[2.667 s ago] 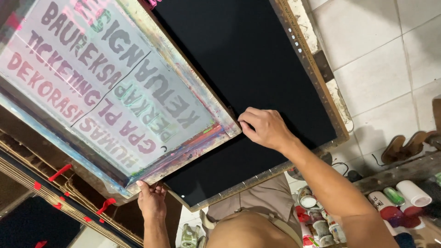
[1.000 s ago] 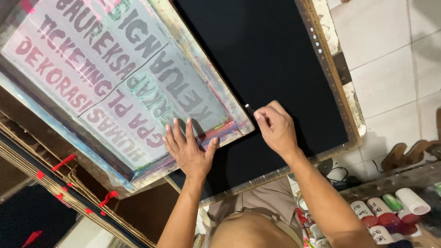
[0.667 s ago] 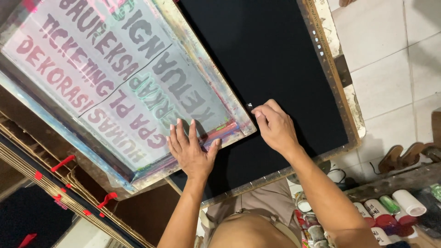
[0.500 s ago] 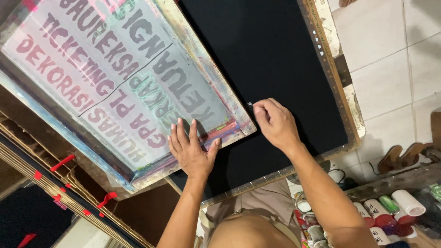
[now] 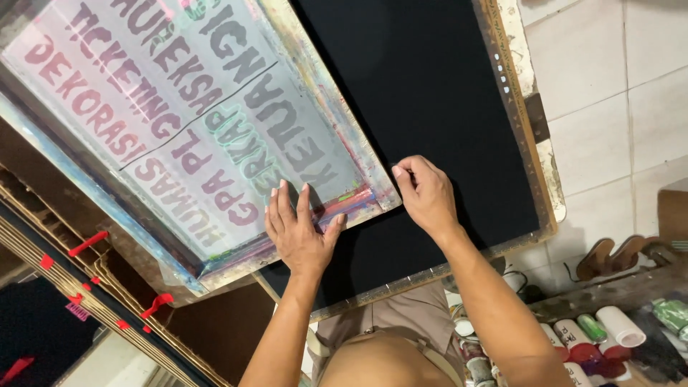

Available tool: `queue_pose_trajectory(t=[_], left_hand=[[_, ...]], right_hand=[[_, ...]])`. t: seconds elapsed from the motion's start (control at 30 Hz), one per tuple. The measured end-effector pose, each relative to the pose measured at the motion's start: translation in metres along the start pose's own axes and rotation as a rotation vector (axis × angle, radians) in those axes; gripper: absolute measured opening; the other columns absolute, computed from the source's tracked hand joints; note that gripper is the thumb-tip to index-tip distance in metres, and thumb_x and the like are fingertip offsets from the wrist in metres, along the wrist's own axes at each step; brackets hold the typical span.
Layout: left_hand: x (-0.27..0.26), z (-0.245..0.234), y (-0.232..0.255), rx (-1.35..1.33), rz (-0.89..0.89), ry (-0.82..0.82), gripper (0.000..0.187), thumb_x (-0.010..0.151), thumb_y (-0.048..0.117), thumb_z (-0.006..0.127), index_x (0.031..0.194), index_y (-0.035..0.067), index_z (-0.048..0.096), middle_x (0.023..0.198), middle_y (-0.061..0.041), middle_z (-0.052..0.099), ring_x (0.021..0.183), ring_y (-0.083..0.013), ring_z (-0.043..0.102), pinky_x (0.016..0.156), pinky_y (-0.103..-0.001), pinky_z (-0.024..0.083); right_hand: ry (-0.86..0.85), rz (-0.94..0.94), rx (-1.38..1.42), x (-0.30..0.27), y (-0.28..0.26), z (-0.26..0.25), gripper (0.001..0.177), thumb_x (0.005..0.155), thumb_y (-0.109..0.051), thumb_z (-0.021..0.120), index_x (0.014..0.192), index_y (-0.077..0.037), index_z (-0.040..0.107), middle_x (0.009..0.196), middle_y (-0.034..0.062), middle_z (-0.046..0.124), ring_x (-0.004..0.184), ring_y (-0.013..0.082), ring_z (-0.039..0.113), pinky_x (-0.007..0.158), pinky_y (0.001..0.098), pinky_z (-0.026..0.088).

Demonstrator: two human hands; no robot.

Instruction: Moving wooden printing boards and setting up a screen printing frame on a station for alignment.

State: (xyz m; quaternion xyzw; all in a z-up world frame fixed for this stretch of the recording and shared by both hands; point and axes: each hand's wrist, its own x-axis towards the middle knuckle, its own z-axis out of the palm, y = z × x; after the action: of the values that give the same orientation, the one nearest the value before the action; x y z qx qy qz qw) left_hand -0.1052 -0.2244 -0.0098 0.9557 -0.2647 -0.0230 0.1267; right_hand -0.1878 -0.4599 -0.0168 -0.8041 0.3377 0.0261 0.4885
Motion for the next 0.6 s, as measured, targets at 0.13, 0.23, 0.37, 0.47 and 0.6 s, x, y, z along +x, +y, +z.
queue_pose_trajectory(t=[0.13,0.23,0.37,0.47,0.6], left_hand=[[0.001,-0.001,0.002,-0.02,-0.005,0.01,0.077,0.088,0.073,0.059,0.136,0.014,0.062,0.153,-0.018,0.048,0.141,-0.0392,0.044,0.117,-0.054,0.029],[0.0,0.0,0.0,-0.016,0.006,0.027,0.076,0.087,0.073,0.06,0.135,0.014,0.063,0.153,-0.018,0.048,0.14,-0.0389,0.046,0.116,-0.054,0.03],[0.001,-0.001,0.001,-0.021,-0.009,0.044,0.075,0.088,0.073,0.06,0.134,0.014,0.064,0.152,-0.017,0.049,0.14,-0.0375,0.047,0.116,-0.053,0.031],[0.001,-0.001,0.001,-0.025,-0.008,0.06,0.074,0.087,0.073,0.061,0.133,0.014,0.064,0.152,-0.017,0.05,0.139,-0.0369,0.048,0.115,-0.053,0.032],[0.002,-0.001,0.0,-0.04,-0.006,0.067,0.074,0.087,0.071,0.062,0.133,0.014,0.064,0.151,-0.017,0.051,0.139,-0.0369,0.048,0.115,-0.053,0.032]], right_hand=[[-0.107,-0.031,0.115,-0.005,0.003,-0.012,0.019,0.104,-0.013,0.056,0.096,-0.011,0.073,0.085,0.0069,0.071,0.081,0.0321,0.071,0.071,0.0413,0.058],[-0.154,-0.026,0.091,-0.017,-0.016,-0.024,0.015,0.099,-0.012,0.061,0.103,-0.009,0.075,0.091,0.0126,0.07,0.087,0.0352,0.07,0.074,0.045,0.057],[-0.163,-0.006,0.114,-0.032,-0.025,-0.031,0.02,0.098,-0.008,0.062,0.112,-0.007,0.076,0.097,0.0119,0.071,0.088,0.0293,0.069,0.077,0.0403,0.057],[-0.139,-0.008,0.181,-0.03,-0.01,-0.027,0.018,0.097,-0.009,0.065,0.11,-0.011,0.078,0.097,0.0078,0.072,0.092,0.0239,0.068,0.081,0.0368,0.057],[-0.032,-0.086,0.175,-0.027,-0.002,0.002,0.051,0.089,-0.012,0.077,0.135,0.001,0.061,0.115,0.0176,0.062,0.105,0.0316,0.063,0.086,0.0406,0.056]])
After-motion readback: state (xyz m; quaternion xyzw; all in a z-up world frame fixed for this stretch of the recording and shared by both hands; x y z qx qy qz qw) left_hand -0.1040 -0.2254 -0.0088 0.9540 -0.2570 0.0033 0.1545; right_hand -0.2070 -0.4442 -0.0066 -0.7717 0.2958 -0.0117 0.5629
